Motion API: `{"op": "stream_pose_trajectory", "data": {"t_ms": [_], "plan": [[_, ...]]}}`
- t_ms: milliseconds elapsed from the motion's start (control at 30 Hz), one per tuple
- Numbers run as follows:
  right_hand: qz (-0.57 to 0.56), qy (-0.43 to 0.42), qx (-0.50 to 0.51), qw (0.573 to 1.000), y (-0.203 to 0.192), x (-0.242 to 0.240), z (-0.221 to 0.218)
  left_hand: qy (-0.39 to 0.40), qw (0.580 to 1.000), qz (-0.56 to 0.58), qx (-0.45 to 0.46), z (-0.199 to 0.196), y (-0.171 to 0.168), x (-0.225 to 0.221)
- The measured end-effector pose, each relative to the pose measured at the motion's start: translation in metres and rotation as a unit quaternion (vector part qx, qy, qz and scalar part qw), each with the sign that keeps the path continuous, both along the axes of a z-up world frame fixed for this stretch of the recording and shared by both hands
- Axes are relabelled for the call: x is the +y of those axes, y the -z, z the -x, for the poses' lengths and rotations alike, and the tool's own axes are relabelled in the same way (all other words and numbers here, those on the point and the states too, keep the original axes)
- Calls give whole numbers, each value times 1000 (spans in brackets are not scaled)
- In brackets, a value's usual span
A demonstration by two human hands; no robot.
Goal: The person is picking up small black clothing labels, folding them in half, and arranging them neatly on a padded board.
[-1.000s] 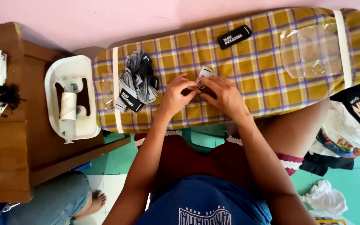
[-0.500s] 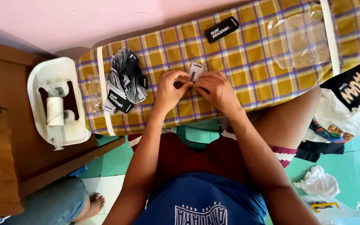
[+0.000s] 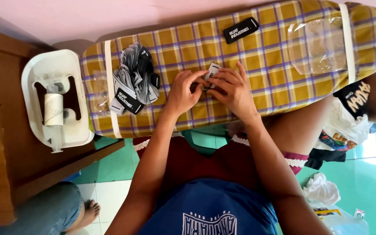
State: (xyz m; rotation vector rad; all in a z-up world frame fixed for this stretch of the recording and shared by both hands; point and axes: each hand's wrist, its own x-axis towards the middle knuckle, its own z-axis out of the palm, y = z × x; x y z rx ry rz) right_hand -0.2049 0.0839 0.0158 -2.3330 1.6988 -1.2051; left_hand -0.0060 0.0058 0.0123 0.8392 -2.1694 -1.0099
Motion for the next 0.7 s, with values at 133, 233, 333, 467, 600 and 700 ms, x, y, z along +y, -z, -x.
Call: {"op": "stream_pose_trajectory", "data": {"t_ms": [133,233,333,467,600,700], "plan": [[-23,-8,-6,1000,-2,2,0,5,1000,-2,-7,-1,-14,4],[-44,-10,-38,998,-8,1,1,10,1000,-10,-5,-1,-16,4],[-67,13,-52,996,-8,1,2,8,998,50,-31,0,-19,4],[-107,75,-67,989,-4,3,3,40,992,78,-86,1,-21,6],[-114,108,-68,985,1,1,3,23,998,28,-60,3,-9,2],[-117,115,-59,985,-2,0,2,0,998,22,-57,8,-8,-3]]}}
